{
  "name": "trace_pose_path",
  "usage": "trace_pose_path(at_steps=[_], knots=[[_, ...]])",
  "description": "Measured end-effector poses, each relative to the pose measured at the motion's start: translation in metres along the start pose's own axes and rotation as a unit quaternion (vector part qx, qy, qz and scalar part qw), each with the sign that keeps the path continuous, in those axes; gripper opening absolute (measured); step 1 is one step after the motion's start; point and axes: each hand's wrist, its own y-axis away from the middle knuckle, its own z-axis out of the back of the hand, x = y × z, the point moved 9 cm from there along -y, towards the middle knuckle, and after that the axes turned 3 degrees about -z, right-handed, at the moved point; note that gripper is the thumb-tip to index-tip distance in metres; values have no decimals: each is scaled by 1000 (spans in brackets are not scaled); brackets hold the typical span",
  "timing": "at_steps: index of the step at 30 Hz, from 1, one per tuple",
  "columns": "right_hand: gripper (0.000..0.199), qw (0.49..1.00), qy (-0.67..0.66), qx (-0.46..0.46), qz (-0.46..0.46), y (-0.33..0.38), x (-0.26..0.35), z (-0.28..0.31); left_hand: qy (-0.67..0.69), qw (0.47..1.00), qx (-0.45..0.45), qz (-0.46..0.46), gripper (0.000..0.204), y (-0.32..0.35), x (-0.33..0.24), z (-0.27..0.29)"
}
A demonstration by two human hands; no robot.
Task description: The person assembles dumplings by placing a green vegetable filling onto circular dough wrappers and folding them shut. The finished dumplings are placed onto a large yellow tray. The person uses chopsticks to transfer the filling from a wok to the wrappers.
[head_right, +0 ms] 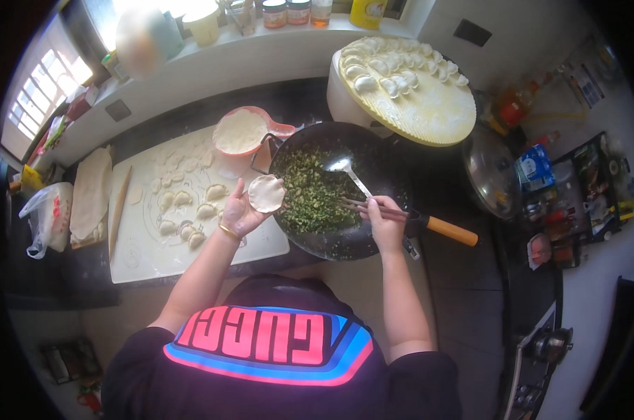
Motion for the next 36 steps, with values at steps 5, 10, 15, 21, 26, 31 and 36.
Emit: trace_pose_path(at_steps=[5, 10, 15, 21, 26, 31, 36], knots=[[14, 994, -30, -8, -108, 12, -29, 15, 11, 999, -15, -35, 65, 1, -5, 7], [16, 986, -86, -52, -136, 21, -53, 7, 13, 999, -15, -41, 64, 2, -3, 9], [17, 998, -25, -41, -47, 23, 0, 11, 21, 999, -6, -43, 64, 3, -4, 9], [17, 995, 59, -57, -52, 26, -9, 17, 25, 998, -9, -53, 63, 1, -3, 10], [18, 994, -21, -97, -41, 39, -33, -19, 34, 998, 8, -59, 62, -1, 0, 15], [21, 970, -122, -165, -130, 35, -62, -18, 44, 996, 1, -75, 61, 1, -2, 18], [19, 943, -194, -184, -201, 32, -88, -31, 58, 995, 3, -81, 62, 0, -3, 21]])
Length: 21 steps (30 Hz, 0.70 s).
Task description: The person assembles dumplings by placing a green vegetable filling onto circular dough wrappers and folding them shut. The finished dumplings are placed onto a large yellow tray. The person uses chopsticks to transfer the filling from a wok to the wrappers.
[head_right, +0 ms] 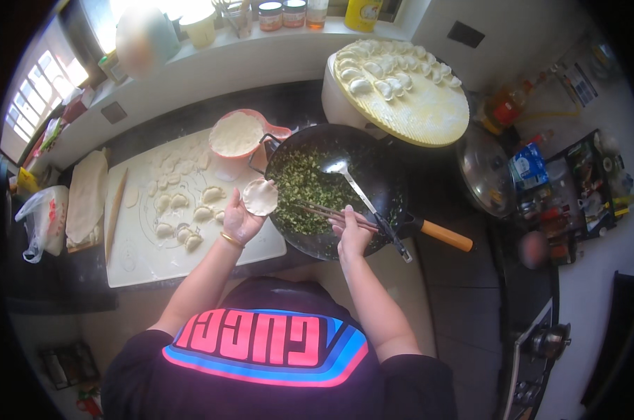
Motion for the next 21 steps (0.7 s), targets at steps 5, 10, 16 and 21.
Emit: trace_pose_path(at_steps=[5, 10, 16, 21], knots=[[19, 998, -50, -2, -43, -5, -4, -14, -9, 999, -22, -22, 66, 1, -10, -7], [21, 995, -79, 5, -67, -19, -7, -13, -109, 990, -83, -14, 72, 3, -23, -9], [22, 995, -93, 30, -27, -14, 19, -7, -161, 981, -98, 51, 76, -3, -12, -13], [18, 994, -49, 68, 68, 7, 64, -6, -146, 977, -114, 101, 77, -26, 16, -23]])
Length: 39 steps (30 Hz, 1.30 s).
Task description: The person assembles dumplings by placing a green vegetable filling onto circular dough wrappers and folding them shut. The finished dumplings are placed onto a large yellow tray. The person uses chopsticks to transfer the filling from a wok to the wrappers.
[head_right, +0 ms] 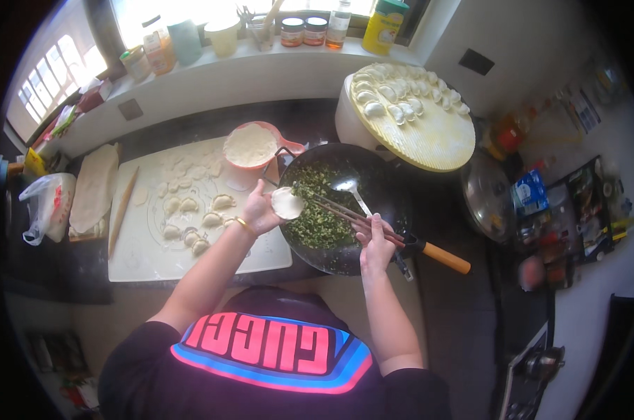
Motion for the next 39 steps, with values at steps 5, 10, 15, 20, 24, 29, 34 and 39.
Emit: trace_pose_path(at_steps=[5, 10, 15, 20, 24, 29, 34, 39], knots=[[17, 955, 160, 119, 217, 50, 55, -37, 22, 999, 27, 21, 78, -6, 14, -30], [21, 655, 373, 342, 561, 137, 80, -100, 40, 998, 10, 38, 79, -11, 18, -27], [7, 858, 242, 243, 382, 86, 97, -72, 16, 999, -2, 32, 79, -6, 14, -21], [17, 979, 87, 121, 136, 20, 51, -29, -10, 999, -21, 41, 77, 1, 14, -20], [17, 996, 9, 59, 66, -4, 32, -6, -14, 1000, -8, 19, 75, 6, -2, -4], [23, 979, 176, 22, 97, -21, -4, 5, -4, 999, -43, -22, 75, 22, -30, 15], [21, 996, 87, -18, 25, -33, -49, 0, 19, 997, -59, -37, 78, 34, -38, 14], [21, 998, 34, -31, -48, -33, -53, 3, 41, 998, -46, -31, 79, 34, -35, 17]])
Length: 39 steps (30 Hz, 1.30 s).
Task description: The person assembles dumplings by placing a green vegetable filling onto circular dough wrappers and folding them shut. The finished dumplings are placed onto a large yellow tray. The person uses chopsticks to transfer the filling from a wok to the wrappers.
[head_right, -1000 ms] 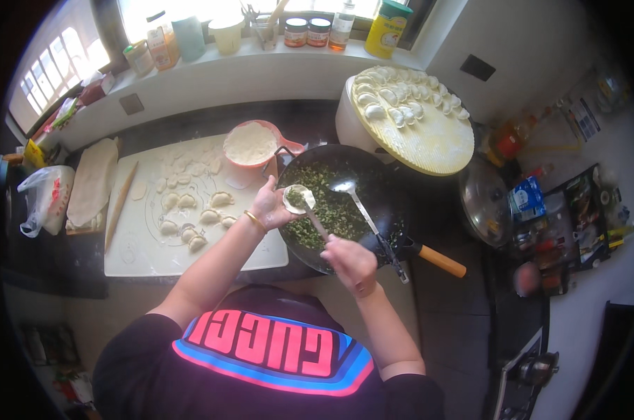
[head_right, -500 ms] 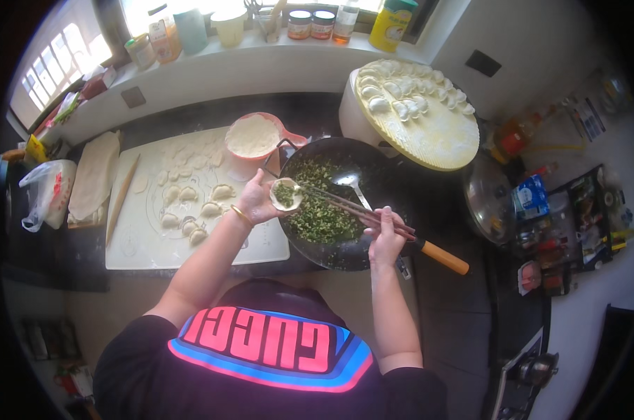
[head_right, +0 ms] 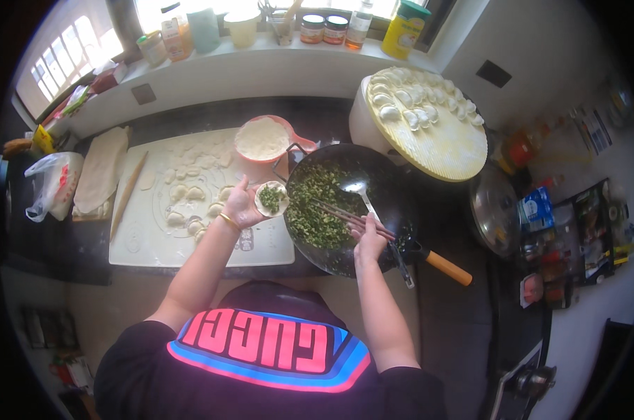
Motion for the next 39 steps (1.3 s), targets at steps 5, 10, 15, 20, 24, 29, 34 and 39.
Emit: trace_pose_path(at_steps=[5, 10, 15, 20, 24, 29, 34, 39], knots=[[22, 999, -25, 9, -24, 10, 22, 6, -15, 1000, 9, 22, 78, -7, 14, 0], [21, 997, -31, 63, 42, 33, 65, 3, -56, 997, 13, 55, 77, -19, 34, -10], [13, 914, 153, 214, 310, 114, 122, -48, -44, 995, 27, 86, 74, -17, 46, -35], [8, 658, 307, 357, 588, 193, 145, -86, -63, 993, 13, 94, 72, -14, 43, -43], [11, 859, 186, 252, 405, 133, 153, -55, -76, 992, 45, 94, 73, -12, 38, -51], [18, 979, 24, 137, 146, 67, 109, -28, -111, 988, 41, 100, 72, -13, 42, -55], [19, 985, -23, 158, 63, 56, 97, -19, -125, 985, 41, 110, 71, -9, 43, -53], [18, 984, 7, 164, 73, 51, 97, -14, -124, 981, 61, 138, 71, -3, 46, -60]])
